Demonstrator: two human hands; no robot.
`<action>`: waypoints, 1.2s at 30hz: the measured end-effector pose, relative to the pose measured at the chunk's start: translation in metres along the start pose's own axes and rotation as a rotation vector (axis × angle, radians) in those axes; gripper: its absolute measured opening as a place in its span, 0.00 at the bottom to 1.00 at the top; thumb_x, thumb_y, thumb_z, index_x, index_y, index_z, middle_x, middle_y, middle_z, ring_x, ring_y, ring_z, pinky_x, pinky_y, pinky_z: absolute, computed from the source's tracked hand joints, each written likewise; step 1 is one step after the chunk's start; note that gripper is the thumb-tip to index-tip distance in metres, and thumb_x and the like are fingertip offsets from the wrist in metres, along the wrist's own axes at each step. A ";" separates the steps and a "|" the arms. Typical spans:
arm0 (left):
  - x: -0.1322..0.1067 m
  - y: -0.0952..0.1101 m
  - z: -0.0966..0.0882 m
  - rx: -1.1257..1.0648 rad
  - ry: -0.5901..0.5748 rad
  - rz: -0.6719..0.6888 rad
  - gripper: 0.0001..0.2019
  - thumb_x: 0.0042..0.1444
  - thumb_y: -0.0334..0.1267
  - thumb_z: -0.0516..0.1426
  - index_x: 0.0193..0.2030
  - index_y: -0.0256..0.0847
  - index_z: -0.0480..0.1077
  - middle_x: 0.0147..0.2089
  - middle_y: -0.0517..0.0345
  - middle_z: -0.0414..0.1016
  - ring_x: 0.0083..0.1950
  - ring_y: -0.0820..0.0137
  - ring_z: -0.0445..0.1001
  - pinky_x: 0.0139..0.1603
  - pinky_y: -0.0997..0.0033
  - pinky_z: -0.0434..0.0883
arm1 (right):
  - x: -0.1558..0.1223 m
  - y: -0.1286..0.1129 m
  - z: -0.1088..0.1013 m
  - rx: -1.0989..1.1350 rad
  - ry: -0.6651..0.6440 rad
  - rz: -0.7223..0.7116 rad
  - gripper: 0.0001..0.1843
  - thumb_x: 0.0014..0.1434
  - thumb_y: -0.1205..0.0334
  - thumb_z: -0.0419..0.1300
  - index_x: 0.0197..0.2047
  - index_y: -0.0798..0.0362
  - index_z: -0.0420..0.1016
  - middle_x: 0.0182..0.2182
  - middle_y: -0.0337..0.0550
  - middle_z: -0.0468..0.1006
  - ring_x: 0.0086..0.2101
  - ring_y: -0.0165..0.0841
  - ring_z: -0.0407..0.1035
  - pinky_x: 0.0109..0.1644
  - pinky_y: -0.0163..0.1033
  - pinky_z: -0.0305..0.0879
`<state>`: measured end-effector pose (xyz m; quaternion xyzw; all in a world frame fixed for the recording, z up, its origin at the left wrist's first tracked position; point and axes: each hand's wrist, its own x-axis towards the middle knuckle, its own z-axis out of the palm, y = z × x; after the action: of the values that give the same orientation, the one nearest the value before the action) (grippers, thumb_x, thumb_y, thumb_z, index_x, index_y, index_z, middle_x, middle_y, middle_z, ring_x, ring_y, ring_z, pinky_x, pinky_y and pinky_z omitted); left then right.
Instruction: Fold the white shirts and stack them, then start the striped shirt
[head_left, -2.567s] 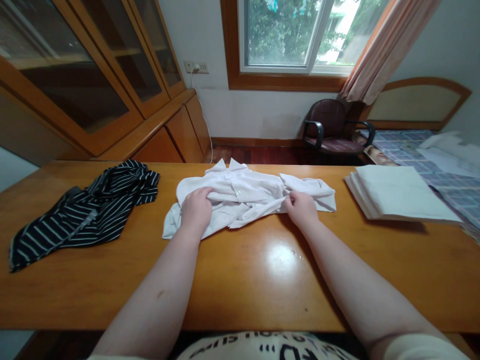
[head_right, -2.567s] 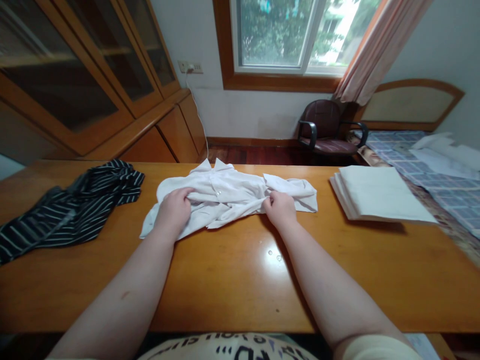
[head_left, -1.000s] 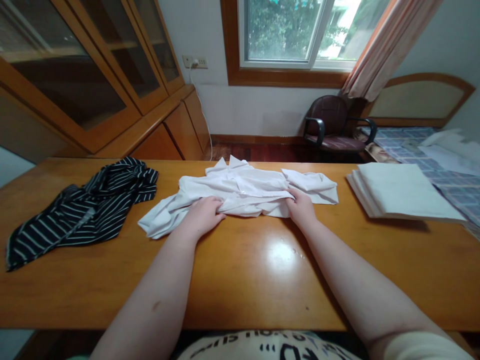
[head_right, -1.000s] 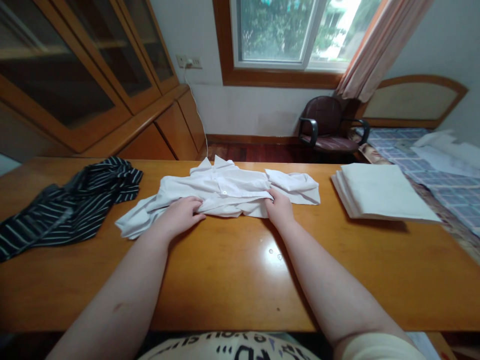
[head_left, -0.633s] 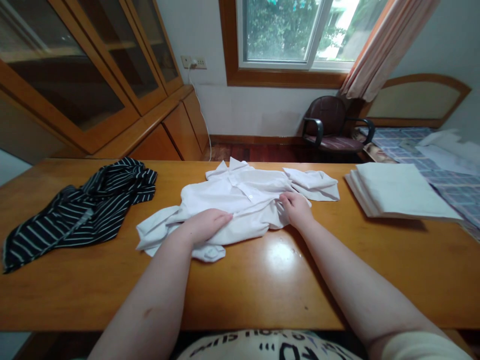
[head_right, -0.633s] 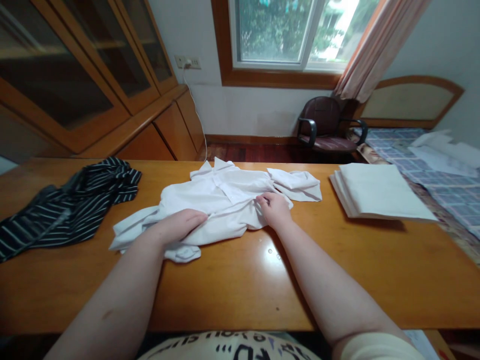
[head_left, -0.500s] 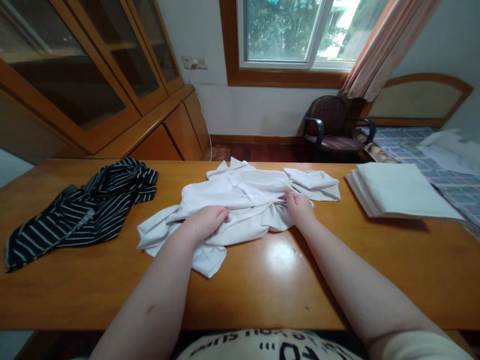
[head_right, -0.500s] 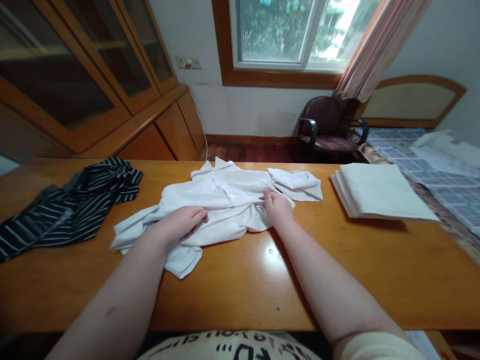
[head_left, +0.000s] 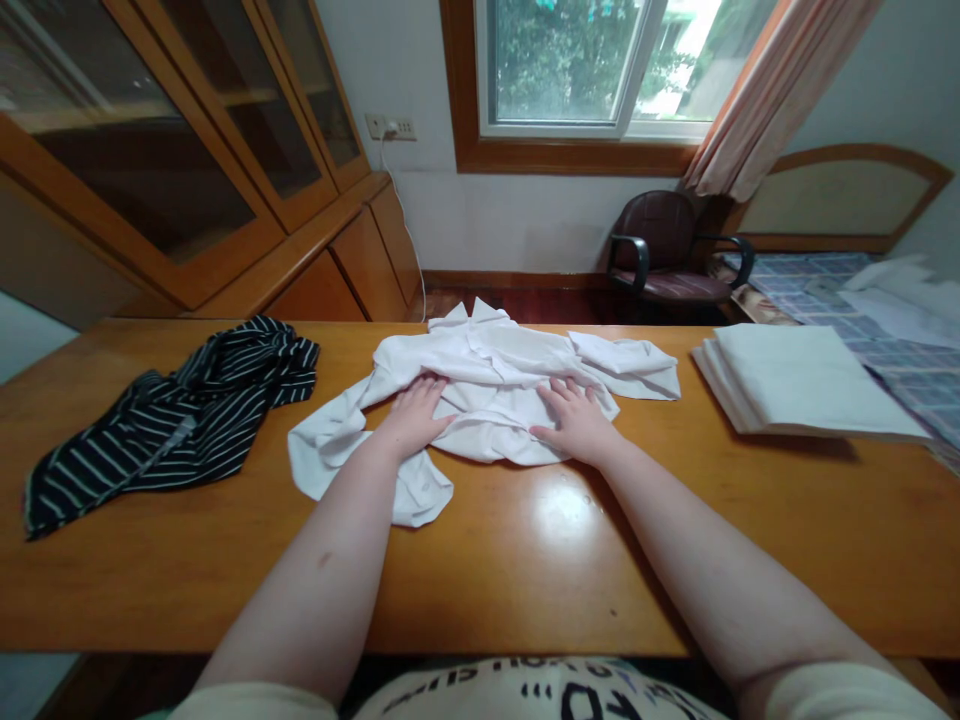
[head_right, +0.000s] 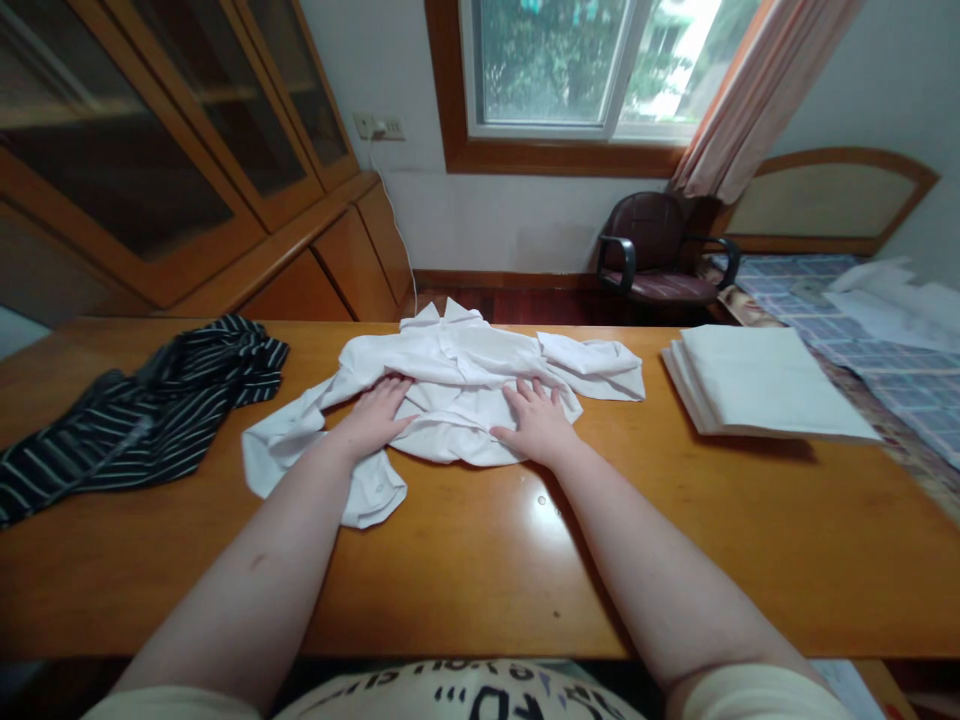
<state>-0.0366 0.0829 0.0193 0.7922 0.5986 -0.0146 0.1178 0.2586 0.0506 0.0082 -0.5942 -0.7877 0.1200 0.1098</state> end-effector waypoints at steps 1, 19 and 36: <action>0.003 -0.001 0.001 0.000 0.026 0.008 0.36 0.60 0.55 0.45 0.71 0.37 0.46 0.73 0.43 0.44 0.72 0.56 0.43 0.68 0.54 0.47 | 0.000 -0.001 0.000 -0.007 -0.005 0.020 0.40 0.55 0.40 0.58 0.65 0.50 0.59 0.66 0.54 0.54 0.65 0.57 0.42 0.63 0.67 0.38; 0.085 -0.005 0.003 0.145 0.074 0.063 0.42 0.59 0.61 0.41 0.71 0.31 0.43 0.73 0.39 0.41 0.72 0.53 0.41 0.69 0.53 0.42 | 0.011 0.022 0.000 0.198 0.318 -0.129 0.18 0.62 0.57 0.53 0.50 0.56 0.75 0.49 0.51 0.76 0.52 0.40 0.67 0.60 0.46 0.60; 0.026 0.025 0.020 0.260 0.153 0.068 0.40 0.61 0.52 0.47 0.70 0.22 0.41 0.73 0.33 0.33 0.73 0.53 0.35 0.69 0.52 0.41 | 0.003 0.007 -0.016 0.096 0.219 0.093 0.19 0.64 0.50 0.50 0.43 0.52 0.78 0.37 0.45 0.80 0.39 0.36 0.72 0.41 0.37 0.62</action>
<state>-0.0029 0.0966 -0.0003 0.8195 0.5716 -0.0278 -0.0313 0.2692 0.0558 0.0208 -0.6336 -0.7361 0.0969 0.2175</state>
